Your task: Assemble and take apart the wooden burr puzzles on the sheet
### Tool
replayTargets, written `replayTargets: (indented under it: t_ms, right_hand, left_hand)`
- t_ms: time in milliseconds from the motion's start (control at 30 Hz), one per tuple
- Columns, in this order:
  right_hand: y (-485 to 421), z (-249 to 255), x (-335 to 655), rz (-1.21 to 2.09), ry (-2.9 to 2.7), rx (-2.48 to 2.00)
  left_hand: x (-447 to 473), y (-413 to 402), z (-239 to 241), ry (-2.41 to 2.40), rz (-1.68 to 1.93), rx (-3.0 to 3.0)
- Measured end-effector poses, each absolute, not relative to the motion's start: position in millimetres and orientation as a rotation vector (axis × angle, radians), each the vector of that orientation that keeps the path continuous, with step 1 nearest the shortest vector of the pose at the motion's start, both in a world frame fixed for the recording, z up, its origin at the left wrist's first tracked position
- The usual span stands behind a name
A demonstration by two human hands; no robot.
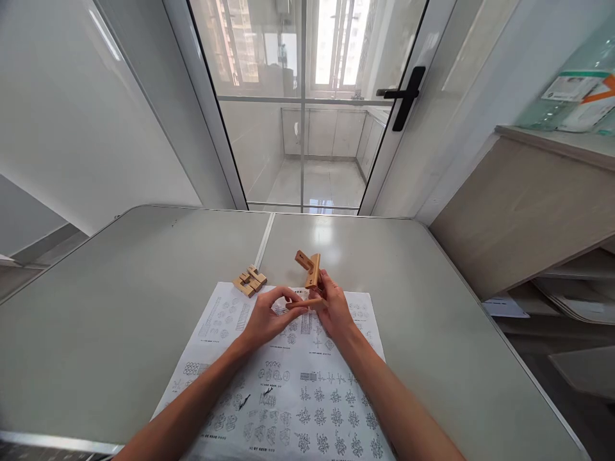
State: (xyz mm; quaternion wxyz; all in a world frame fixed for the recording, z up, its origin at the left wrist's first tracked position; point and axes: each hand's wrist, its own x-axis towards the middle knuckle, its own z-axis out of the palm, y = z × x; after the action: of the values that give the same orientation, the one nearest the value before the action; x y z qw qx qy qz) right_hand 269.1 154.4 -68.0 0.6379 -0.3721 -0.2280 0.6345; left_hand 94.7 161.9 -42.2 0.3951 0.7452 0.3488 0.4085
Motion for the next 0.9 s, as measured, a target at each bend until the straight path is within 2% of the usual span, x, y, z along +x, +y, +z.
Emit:
replayTargets:
  t_ms: [200,467,733,900]
  right_hand:
    - [162,-79,276,1.407,-0.372,-0.730]
    - [162,-77,276,1.456,-0.413,-0.710]
    - [160,-75,276,1.476,-0.445,-0.722]
    - [159,-72,275,1.472,-0.500,-0.734]
  left_hand:
    - [92,172,-55,1.166,1.179,1.820]
    - [82,184,-62,1.470,1.262,2.214]
    - [81,184,-69,1.463,1.097,2.405]
    - [84,180,-66,1.248,0.965,2.527]
